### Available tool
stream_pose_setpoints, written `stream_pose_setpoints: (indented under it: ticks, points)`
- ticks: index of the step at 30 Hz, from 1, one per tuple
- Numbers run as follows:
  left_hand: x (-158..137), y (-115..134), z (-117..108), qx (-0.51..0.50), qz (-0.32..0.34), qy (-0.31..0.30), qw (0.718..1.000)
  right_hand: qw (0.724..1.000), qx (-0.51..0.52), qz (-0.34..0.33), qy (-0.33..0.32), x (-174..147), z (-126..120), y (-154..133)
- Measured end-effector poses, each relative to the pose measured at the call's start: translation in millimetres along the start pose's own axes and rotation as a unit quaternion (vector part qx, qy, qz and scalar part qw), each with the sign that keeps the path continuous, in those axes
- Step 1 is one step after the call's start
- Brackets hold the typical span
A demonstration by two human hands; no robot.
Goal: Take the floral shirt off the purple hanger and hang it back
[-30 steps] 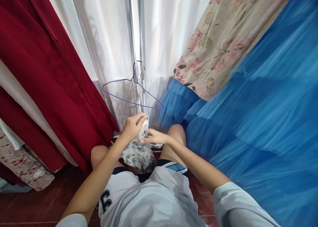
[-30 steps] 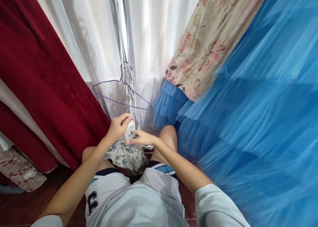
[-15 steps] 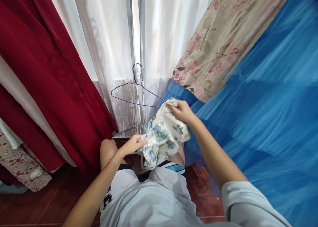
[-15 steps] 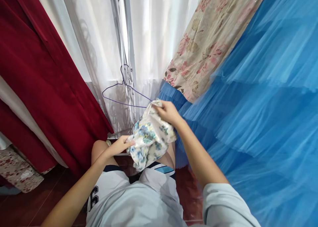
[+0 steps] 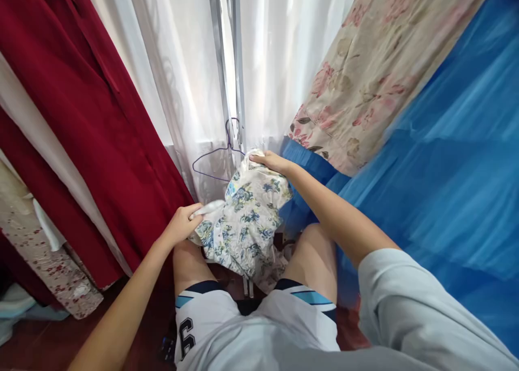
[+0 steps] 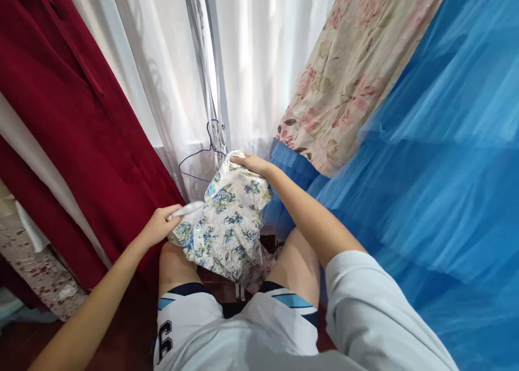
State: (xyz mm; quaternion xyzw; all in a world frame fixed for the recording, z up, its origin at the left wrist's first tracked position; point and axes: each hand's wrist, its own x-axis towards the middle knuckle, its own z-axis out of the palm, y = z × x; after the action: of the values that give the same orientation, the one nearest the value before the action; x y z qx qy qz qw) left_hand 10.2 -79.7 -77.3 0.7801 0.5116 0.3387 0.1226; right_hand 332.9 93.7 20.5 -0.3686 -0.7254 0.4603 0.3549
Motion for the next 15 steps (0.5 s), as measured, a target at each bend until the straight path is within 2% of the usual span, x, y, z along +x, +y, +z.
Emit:
stream_pose_setpoints:
  ticks: [2,4,6,8,10,12,15]
  points:
    - [2.1,-38.3,-19.9,0.12,0.028,-0.066,0.99,1.0,0.021,0.014,-0.011,-5.4,-4.0,-5.7]
    - [13.5,-74.3,-38.4,0.185,0.015,-0.091,0.978,0.998,0.039,0.029,-0.031,-9.8,-6.5,-12.5]
    - [34.4,-101.2,-54.0,0.223,-0.017,-0.078,0.971,0.996,0.054,0.046,-0.049,-13.3,-6.3,-18.8]
    - [63.1,-113.4,-67.0,0.241,-0.055,-0.033,0.968,0.994,0.066,0.059,-0.059,-17.5,-5.1,-23.4]
    - [95.2,-108.8,-77.0,0.235,-0.084,0.028,0.968,0.993,0.081,0.062,-0.066,-22.4,-4.5,-26.2]
    - [124.5,-90.5,-82.5,0.193,-0.073,0.099,0.973,0.99,0.1,0.067,-0.077,-26.5,-5.1,-27.8]
    - [154.3,-52.8,-79.1,0.032,-0.016,0.182,0.983,0.982,0.133,0.097,-0.095,-29.7,-6.6,-28.6]
